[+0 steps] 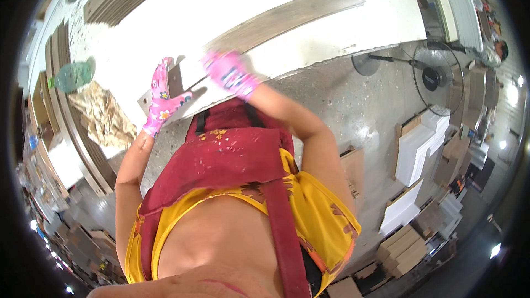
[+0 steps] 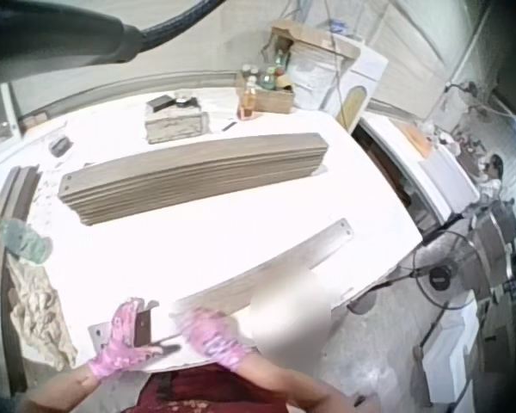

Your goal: The person cleans the edges of long wooden panels using a hand scraper on a white workbench, picking each panel from a stack and placing it back after scraping.

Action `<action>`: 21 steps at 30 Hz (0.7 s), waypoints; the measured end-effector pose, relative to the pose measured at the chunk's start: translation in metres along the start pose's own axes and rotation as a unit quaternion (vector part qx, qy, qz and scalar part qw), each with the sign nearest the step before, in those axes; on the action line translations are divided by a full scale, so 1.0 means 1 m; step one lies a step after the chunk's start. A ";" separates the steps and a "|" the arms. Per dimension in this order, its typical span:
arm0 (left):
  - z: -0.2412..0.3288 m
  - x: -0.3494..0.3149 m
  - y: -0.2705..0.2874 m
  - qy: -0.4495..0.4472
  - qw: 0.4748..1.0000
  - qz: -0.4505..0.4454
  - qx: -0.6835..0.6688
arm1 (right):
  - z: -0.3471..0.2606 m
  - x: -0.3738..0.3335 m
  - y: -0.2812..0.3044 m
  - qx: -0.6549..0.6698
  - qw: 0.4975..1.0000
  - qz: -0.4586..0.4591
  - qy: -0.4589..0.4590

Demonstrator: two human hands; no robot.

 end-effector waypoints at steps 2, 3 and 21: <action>0.011 0.007 -0.012 -0.033 0.995 0.008 0.091 | -0.001 0.003 -0.002 0.004 0.994 0.084 0.075; 0.015 0.010 -0.015 -0.047 0.991 0.014 0.121 | 0.024 0.009 -0.004 -0.025 0.998 0.060 0.016; 0.026 0.041 -0.011 0.012 0.994 -0.033 0.100 | 0.454 -0.117 0.097 0.501 0.651 0.446 -0.355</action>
Point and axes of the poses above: each hand's wrist, its own x-axis towards the middle knuckle, its own y-axis out of the back of the hand, z = x × y, the point moved 5 cm from there along x, towards the middle knuckle, and after that the axes turned 3 degrees about x, right-handed, at the moved point
